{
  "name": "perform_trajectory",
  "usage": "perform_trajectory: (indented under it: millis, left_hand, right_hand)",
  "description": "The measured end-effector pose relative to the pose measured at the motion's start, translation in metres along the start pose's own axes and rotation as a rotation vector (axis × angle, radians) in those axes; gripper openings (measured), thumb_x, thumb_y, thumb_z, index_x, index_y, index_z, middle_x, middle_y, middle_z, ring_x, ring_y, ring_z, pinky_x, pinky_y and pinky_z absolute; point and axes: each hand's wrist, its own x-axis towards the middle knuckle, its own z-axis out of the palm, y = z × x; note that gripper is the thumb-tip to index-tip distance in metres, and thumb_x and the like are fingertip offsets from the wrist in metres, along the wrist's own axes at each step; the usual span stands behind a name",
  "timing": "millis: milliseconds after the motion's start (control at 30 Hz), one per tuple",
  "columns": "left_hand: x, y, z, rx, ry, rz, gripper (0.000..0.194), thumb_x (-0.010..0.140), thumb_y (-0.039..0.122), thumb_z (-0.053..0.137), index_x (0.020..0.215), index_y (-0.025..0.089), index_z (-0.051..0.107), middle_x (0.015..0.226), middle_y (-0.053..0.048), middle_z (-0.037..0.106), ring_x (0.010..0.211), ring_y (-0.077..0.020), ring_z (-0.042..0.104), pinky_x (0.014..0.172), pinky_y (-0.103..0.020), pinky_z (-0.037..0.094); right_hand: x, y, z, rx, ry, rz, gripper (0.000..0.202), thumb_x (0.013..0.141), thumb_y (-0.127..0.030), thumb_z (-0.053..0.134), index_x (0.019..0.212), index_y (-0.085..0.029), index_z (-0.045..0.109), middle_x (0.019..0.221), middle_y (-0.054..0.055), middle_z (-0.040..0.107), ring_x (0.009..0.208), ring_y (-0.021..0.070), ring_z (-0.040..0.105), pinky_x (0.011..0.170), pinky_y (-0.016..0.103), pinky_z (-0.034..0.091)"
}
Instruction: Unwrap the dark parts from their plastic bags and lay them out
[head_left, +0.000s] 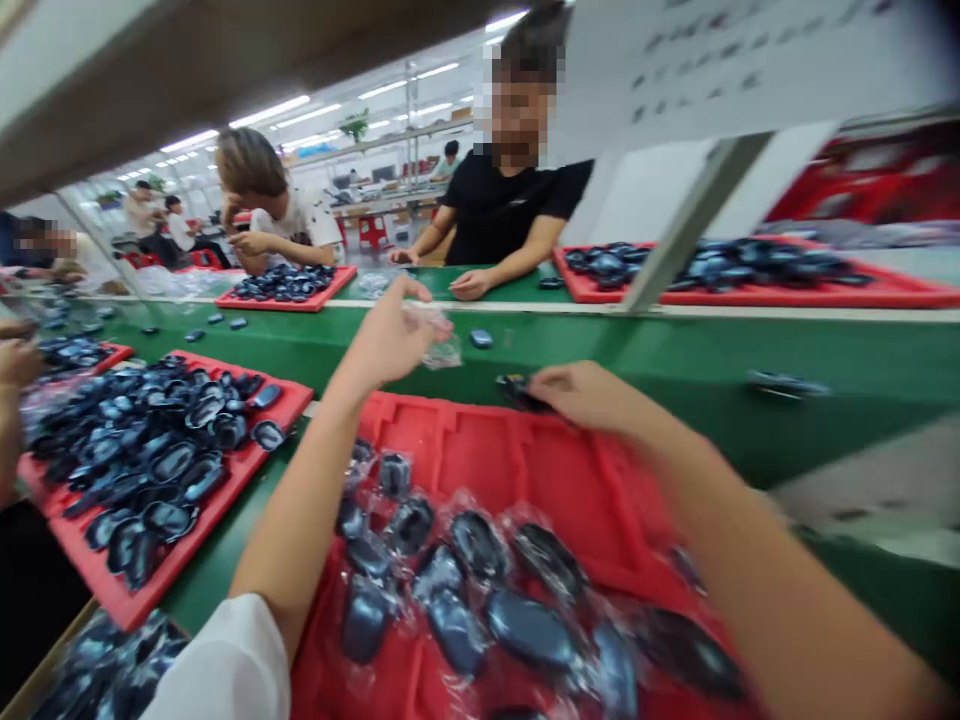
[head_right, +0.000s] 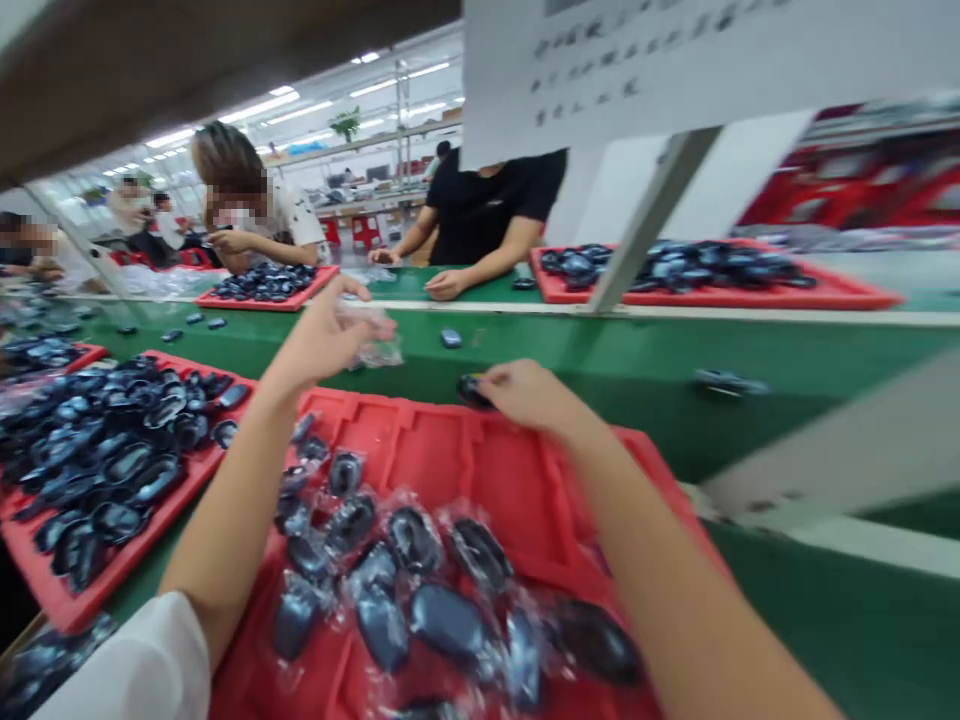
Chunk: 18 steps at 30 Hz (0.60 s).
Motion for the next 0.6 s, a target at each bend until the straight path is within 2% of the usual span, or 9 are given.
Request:
perform_trajectory:
  millis: [67,133,200,267,333,367,467,567,600]
  left_hand:
    - [0.002,0.001,-0.003,-0.063,0.005,-0.029,0.029,0.074,0.002,0.051,0.096,0.020,0.059,0.066,0.001,0.068,0.059,-0.0150,0.063,0.057,-0.025,0.050]
    - [0.002,0.005,-0.005,-0.056,0.020,-0.039,0.025,0.073,0.001,0.048,0.083,0.018,0.063,0.056,0.003,0.059,0.047,-0.0115,0.053,0.052,-0.024,0.047]
    - [-0.001,0.010,-0.006,-0.025,0.035,-0.040,0.020,0.077,0.003,0.048,0.072,0.016,0.062,0.050,0.004,0.051,0.040,-0.0085,0.043,0.048,-0.023,0.041]
    - [-0.004,0.014,-0.007,0.004,0.058,-0.031,0.024,0.087,0.013,0.052,0.065,0.017,0.060,0.048,0.004,0.047,0.039,-0.0079,0.040,0.047,-0.023,0.038]
    - [-0.007,0.014,-0.008,0.045,0.052,-0.003,0.038,0.095,0.032,0.054,0.060,0.018,0.057,0.049,0.002,0.048,0.042,-0.0093,0.044,0.049,-0.024,0.038]
    - [-0.007,0.013,-0.009,0.070,0.037,0.012,0.044,0.097,0.041,0.054,0.059,0.018,0.056,0.049,0.002,0.048,0.044,-0.0103,0.047,0.050,-0.024,0.039]
    - [-0.008,0.009,-0.012,0.150,-0.046,0.067,0.048,0.098,0.047,0.052,0.059,0.019,0.054,0.050,0.001,0.051,0.049,-0.0120,0.053,0.052,-0.024,0.041]
    - [-0.007,0.005,-0.016,0.169,-0.101,0.112,0.033,0.094,0.033,0.056,0.064,0.020,0.053,0.055,0.001,0.055,0.052,-0.0119,0.057,0.054,-0.023,0.046]
    - [-0.007,0.006,-0.018,0.163,-0.113,0.119,0.030,0.093,0.031,0.058,0.066,0.020,0.054,0.056,0.002,0.056,0.052,-0.0119,0.057,0.053,-0.023,0.047]
  right_hand:
    - [0.002,0.001,0.004,0.079,0.140,0.037,0.022,0.095,-0.030,0.054,0.089,-0.017,0.070,0.058,0.004,0.067,0.050,0.0183,0.061,0.053,0.029,0.046]
    - [-0.002,-0.003,0.006,0.080,0.170,-0.051,0.020,0.092,-0.034,0.060,0.087,-0.017,0.071,0.067,0.006,0.072,0.058,0.0181,0.065,0.055,0.029,0.046]
    - [-0.014,-0.012,0.007,0.052,-0.020,-0.264,0.024,0.089,-0.040,0.067,0.077,-0.020,0.072,0.073,0.006,0.074,0.065,0.0185,0.066,0.057,0.028,0.046]
    - [-0.029,-0.026,0.012,0.052,-0.326,-0.459,0.027,0.084,-0.045,0.074,0.072,-0.021,0.074,0.074,0.005,0.075,0.065,0.0184,0.065,0.056,0.028,0.045]
    - [-0.043,-0.040,0.024,0.036,-0.555,-0.548,0.025,0.075,-0.041,0.083,0.066,-0.021,0.073,0.067,0.002,0.071,0.056,0.0163,0.060,0.051,0.028,0.041]
    - [-0.048,-0.045,0.031,0.029,-0.593,-0.568,0.022,0.070,-0.034,0.087,0.063,-0.021,0.070,0.061,0.001,0.067,0.051,0.0149,0.056,0.048,0.028,0.038]
    - [-0.053,-0.057,0.040,0.079,-0.509,-0.613,0.016,0.068,-0.014,0.081,0.063,-0.021,0.068,0.061,-0.001,0.065,0.053,0.0147,0.055,0.051,0.027,0.038]
    - [-0.049,-0.061,0.025,0.238,-0.251,-0.580,0.002,0.081,-0.022,0.073,0.082,-0.021,0.073,0.071,0.002,0.069,0.064,0.0171,0.061,0.059,0.029,0.045]
    - [-0.049,-0.062,0.016,0.302,-0.146,-0.545,0.008,0.083,-0.026,0.071,0.089,-0.020,0.073,0.072,0.002,0.069,0.065,0.0169,0.061,0.061,0.030,0.046]
